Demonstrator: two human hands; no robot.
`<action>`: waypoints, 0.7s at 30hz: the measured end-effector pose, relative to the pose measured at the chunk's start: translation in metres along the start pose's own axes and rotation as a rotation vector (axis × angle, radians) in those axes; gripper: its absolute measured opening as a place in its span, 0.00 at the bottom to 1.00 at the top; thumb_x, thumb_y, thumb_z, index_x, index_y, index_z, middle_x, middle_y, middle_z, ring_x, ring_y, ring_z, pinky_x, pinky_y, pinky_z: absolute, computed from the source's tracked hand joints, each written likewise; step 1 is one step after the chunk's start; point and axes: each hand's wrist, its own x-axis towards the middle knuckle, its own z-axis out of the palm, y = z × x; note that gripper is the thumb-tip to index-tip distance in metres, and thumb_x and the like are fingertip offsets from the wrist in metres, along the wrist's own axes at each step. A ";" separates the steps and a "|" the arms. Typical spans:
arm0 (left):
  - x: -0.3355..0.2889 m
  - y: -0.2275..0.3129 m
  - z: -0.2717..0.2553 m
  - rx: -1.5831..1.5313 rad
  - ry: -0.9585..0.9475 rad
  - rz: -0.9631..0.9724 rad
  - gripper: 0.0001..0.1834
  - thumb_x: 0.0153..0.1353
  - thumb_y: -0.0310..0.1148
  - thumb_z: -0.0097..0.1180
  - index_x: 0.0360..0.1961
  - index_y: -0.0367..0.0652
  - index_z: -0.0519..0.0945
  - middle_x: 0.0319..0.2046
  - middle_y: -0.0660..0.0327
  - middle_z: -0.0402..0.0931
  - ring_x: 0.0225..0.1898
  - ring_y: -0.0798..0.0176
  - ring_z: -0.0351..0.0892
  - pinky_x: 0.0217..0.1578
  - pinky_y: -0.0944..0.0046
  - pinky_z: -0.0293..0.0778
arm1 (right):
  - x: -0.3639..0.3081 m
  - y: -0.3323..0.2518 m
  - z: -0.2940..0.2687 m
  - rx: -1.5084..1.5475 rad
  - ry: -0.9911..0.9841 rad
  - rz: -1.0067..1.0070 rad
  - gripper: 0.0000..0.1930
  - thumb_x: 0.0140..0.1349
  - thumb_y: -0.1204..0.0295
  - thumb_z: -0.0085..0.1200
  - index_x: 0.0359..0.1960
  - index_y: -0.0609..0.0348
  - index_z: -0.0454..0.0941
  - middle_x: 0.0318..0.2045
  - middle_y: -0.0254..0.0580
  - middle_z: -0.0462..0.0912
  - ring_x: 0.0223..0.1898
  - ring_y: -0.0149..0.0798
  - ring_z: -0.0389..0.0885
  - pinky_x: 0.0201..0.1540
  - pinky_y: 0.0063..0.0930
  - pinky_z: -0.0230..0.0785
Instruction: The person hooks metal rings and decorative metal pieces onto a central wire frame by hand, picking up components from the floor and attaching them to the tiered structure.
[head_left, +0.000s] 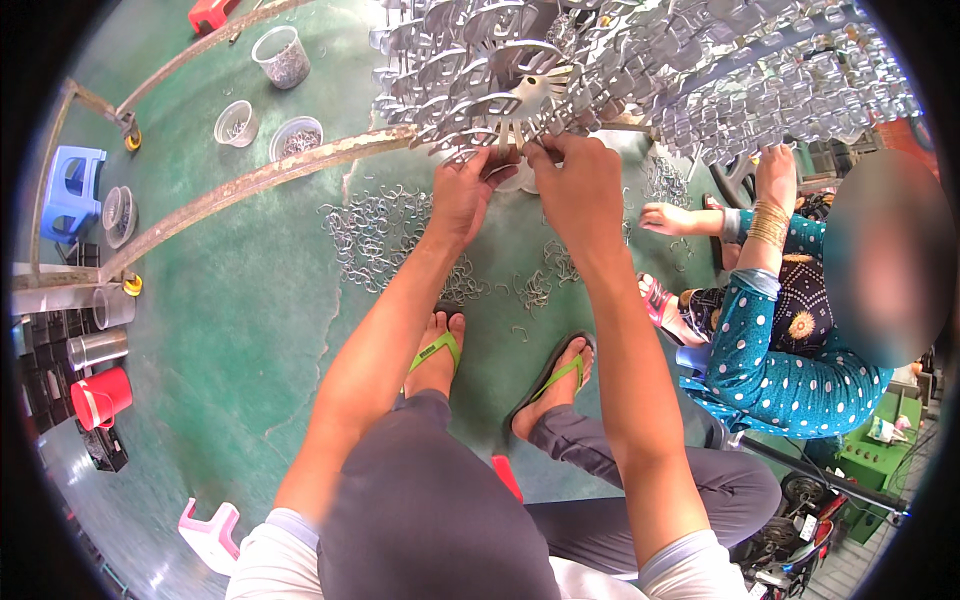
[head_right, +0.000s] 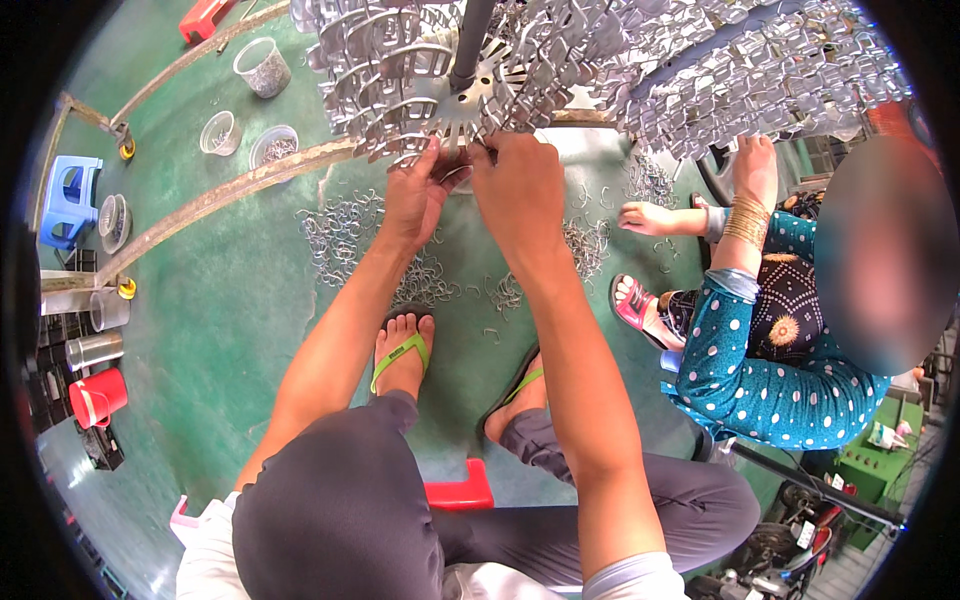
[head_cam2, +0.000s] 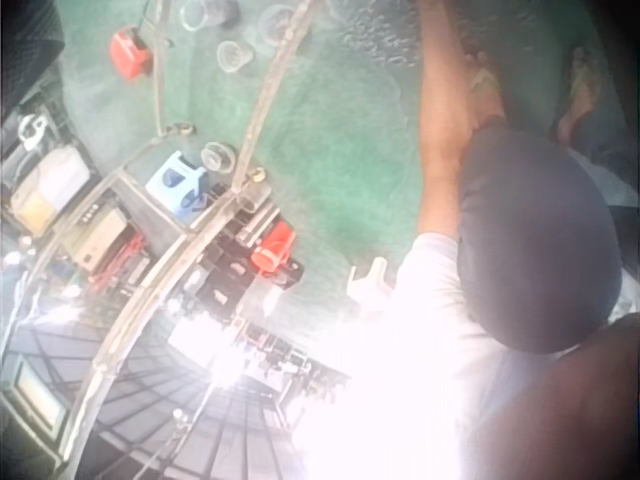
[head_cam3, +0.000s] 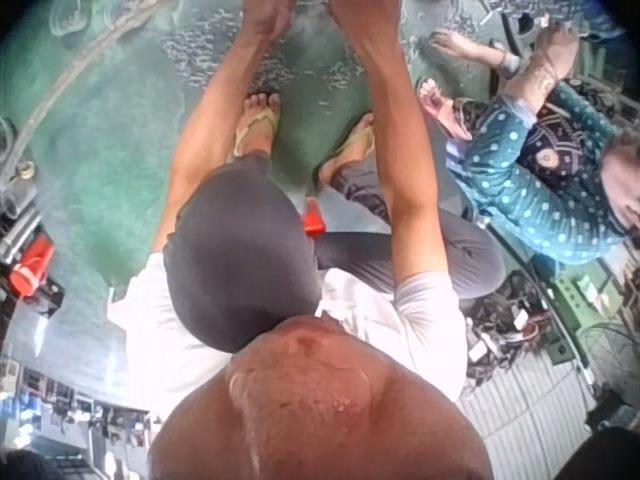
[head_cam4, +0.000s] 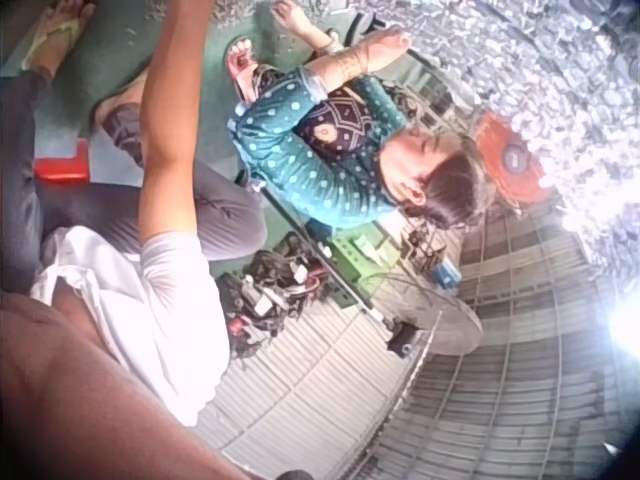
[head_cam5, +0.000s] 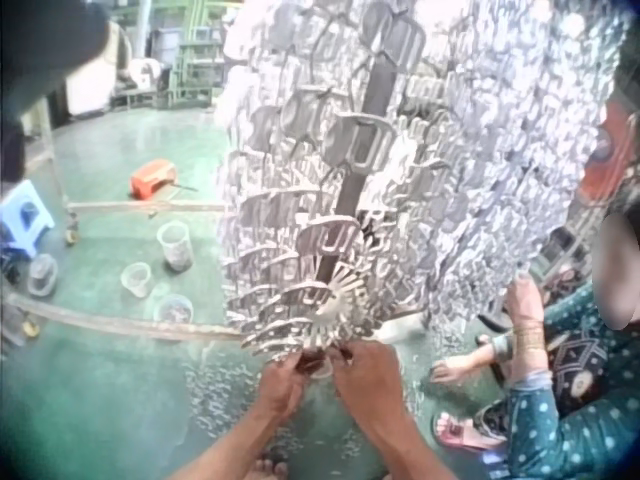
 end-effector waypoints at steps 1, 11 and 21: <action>-0.001 0.000 0.000 -0.002 -0.004 -0.001 0.14 0.72 0.32 0.50 0.44 0.29 0.79 0.43 0.47 0.83 0.47 0.53 0.82 0.52 0.53 0.76 | 0.000 0.000 -0.001 -0.003 0.003 0.000 0.12 0.61 0.68 0.58 0.36 0.66 0.85 0.24 0.56 0.84 0.26 0.54 0.84 0.33 0.44 0.75; 0.006 -0.002 -0.013 -0.077 -0.133 -0.019 0.17 0.73 0.33 0.47 0.55 0.31 0.73 0.50 0.46 0.79 0.49 0.49 0.81 0.53 0.51 0.76 | 0.001 0.005 -0.003 0.053 -0.099 0.201 0.12 0.60 0.64 0.59 0.35 0.60 0.86 0.26 0.55 0.84 0.32 0.57 0.84 0.38 0.48 0.75; 0.005 0.005 0.001 0.025 -0.099 -0.130 0.17 0.74 0.38 0.48 0.49 0.33 0.75 0.46 0.48 0.82 0.46 0.54 0.83 0.50 0.56 0.78 | -0.010 0.004 -0.005 0.063 -0.067 0.243 0.14 0.59 0.63 0.60 0.33 0.64 0.82 0.26 0.54 0.84 0.32 0.57 0.84 0.36 0.47 0.75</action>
